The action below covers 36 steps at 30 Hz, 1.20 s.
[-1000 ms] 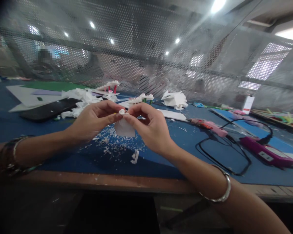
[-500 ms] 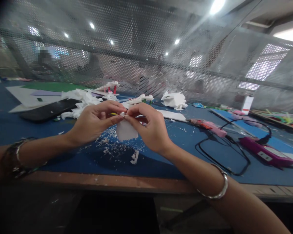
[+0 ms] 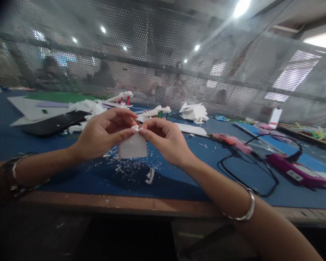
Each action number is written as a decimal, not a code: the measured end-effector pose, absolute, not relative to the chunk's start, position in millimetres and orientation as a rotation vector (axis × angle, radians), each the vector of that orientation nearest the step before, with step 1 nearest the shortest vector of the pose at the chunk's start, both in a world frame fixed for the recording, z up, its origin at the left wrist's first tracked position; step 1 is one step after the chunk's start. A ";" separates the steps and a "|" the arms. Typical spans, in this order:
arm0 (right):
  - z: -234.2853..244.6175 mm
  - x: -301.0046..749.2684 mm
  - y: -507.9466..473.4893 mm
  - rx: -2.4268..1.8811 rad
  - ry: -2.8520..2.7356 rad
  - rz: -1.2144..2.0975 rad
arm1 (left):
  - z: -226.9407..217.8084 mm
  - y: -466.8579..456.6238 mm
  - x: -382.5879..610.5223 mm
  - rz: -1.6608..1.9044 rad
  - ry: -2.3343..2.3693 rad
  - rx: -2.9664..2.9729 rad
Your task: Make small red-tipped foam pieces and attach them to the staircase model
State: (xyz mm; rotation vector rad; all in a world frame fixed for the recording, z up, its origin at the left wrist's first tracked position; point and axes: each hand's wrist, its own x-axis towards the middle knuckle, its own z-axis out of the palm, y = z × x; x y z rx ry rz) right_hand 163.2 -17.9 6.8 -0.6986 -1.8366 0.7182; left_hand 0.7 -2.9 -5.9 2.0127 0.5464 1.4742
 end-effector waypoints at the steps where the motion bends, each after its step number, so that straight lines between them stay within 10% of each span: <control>1: 7.4 163.5 -17.9 -0.697 -1.843 0.733 | -6.0 -2.2 0.6 1.470 0.537 2.008; 36: 1.7 162.0 -30.1 -0.600 -2.005 -0.055 | -7.4 -3.4 3.6 1.465 0.418 1.979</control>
